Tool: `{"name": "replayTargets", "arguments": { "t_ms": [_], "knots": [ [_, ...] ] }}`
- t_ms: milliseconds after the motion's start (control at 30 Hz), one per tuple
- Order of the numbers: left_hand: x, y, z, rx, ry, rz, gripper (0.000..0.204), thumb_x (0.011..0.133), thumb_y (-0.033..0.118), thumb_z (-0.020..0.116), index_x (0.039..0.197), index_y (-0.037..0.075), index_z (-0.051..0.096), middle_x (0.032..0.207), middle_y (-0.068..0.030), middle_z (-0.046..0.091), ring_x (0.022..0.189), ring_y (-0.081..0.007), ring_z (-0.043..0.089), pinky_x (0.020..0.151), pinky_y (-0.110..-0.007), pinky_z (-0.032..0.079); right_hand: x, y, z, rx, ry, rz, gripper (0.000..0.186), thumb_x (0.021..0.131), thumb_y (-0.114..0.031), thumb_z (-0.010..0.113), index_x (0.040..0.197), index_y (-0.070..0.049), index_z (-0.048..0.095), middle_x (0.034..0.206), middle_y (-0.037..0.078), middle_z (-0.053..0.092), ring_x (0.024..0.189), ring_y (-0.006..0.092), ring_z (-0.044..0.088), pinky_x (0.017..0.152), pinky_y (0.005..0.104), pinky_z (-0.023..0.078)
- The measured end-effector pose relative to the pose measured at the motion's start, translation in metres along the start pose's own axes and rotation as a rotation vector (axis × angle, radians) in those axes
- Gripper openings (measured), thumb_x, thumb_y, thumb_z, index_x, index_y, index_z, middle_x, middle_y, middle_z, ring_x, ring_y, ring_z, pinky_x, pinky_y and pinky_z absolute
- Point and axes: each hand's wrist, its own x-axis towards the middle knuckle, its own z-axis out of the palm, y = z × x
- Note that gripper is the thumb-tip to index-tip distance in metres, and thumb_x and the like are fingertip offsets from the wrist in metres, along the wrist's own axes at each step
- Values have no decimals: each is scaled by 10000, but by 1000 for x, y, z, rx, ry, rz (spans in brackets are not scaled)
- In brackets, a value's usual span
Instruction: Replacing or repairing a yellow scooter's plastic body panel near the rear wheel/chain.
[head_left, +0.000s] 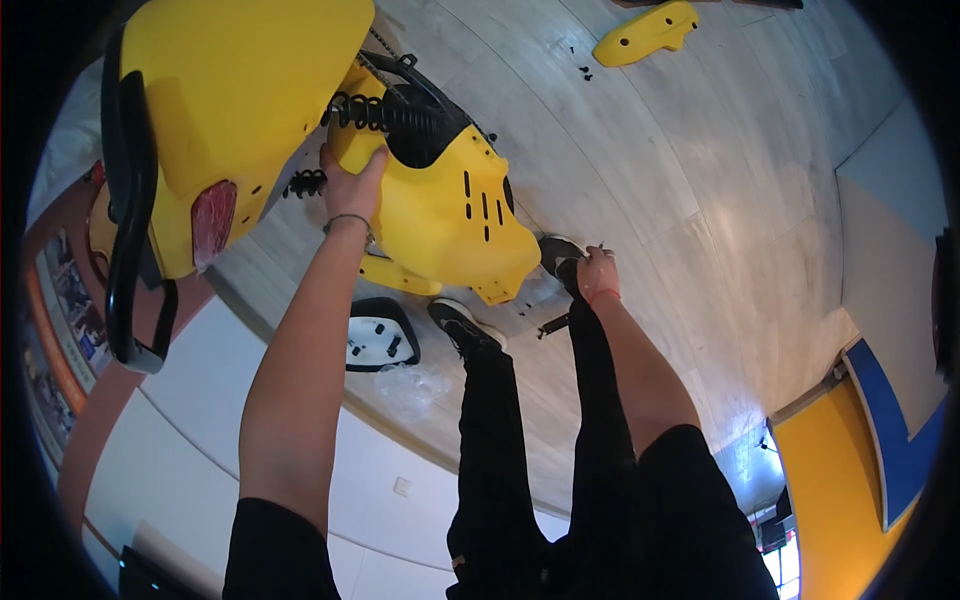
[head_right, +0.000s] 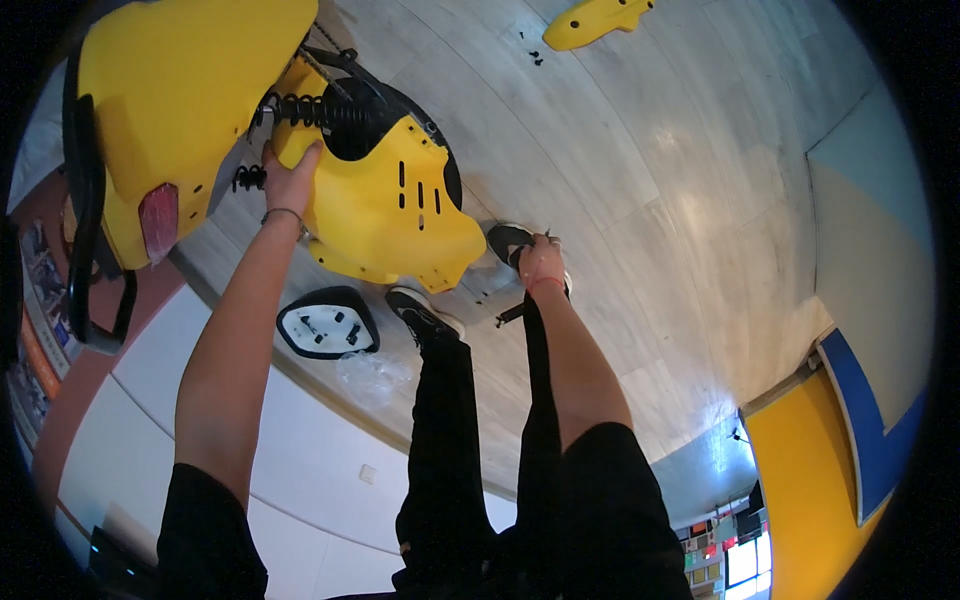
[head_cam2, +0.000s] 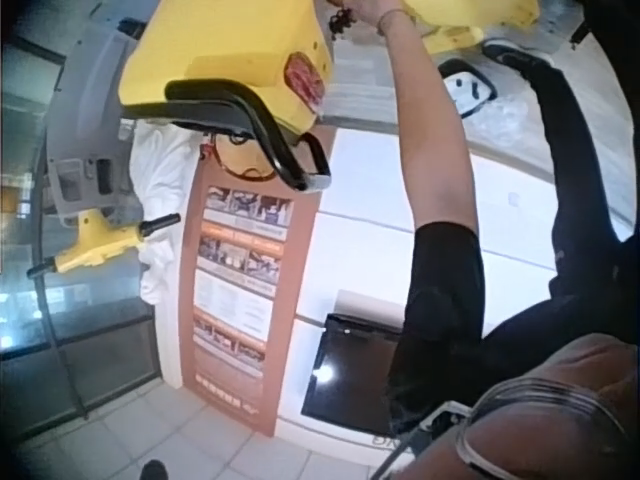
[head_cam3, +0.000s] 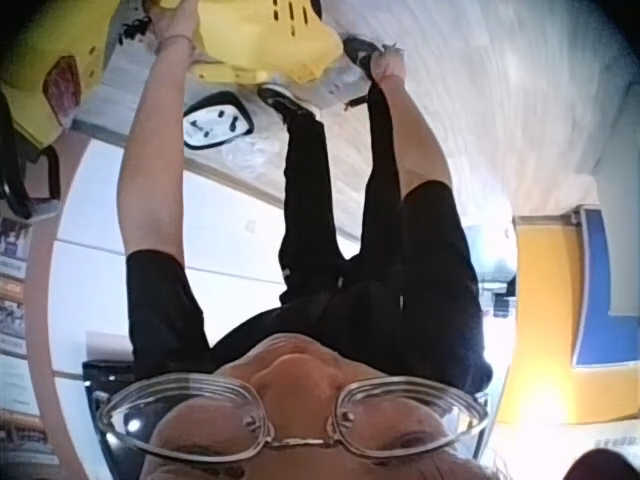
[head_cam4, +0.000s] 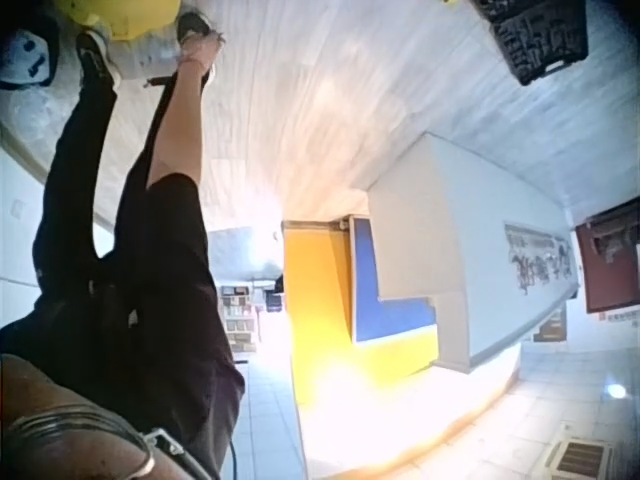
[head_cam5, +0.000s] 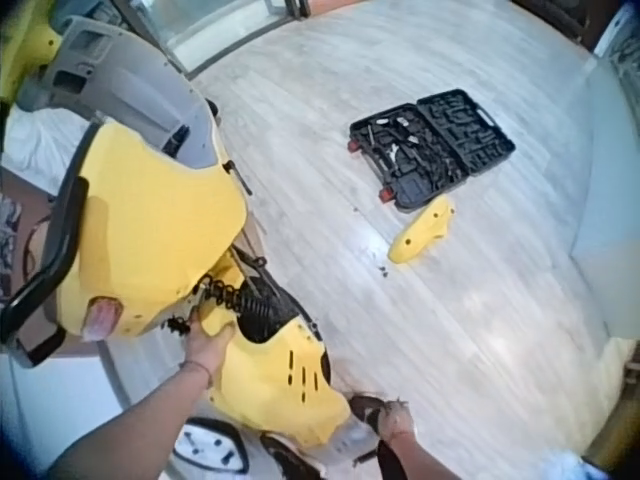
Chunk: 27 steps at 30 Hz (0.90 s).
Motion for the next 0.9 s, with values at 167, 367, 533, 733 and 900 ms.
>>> {"name": "replayTargets", "arguments": {
  "t_ms": [167,367,533,733,900],
  "knots": [
    [-28,7,-23,-156,89,58,1013,746,516,678,1452,15,152,1445,-267,252,1307,-378,323,1070,-398,282,-47,66,-48,-40,-120,62,342,820,-211,525,1082,-18,632,1036,220,605,978,359,570,885,423,451],
    [-74,-34,-35,-431,6,12,794,883,392,567,1423,-56,195,1458,-232,254,1333,-312,301,1085,-363,253,-117,192,-97,-197,-61,200,262,819,-166,502,956,-53,694,955,229,648,945,360,612,859,414,475],
    [-175,-123,-46,74,-260,-4,480,931,323,497,1304,25,443,1320,-180,463,1225,-304,430,1008,-349,348,-168,218,-111,-117,-224,113,284,769,-59,459,894,-87,712,879,170,676,887,333,638,833,377,492],
    [-383,-191,-68,517,-930,-115,588,859,521,532,1046,-34,586,1063,-240,596,1011,-380,568,874,-432,447,-178,231,-137,418,-240,301,226,821,-129,502,916,-71,699,849,148,676,801,253,649,740,311,502],
    [-439,-52,-97,662,-541,-76,470,812,466,622,890,5,571,904,-200,582,868,-366,567,764,-430,456,-200,173,-216,428,-332,333,264,826,-130,486,973,-34,684,887,143,670,750,210,654,711,312,511]
  ]
}}
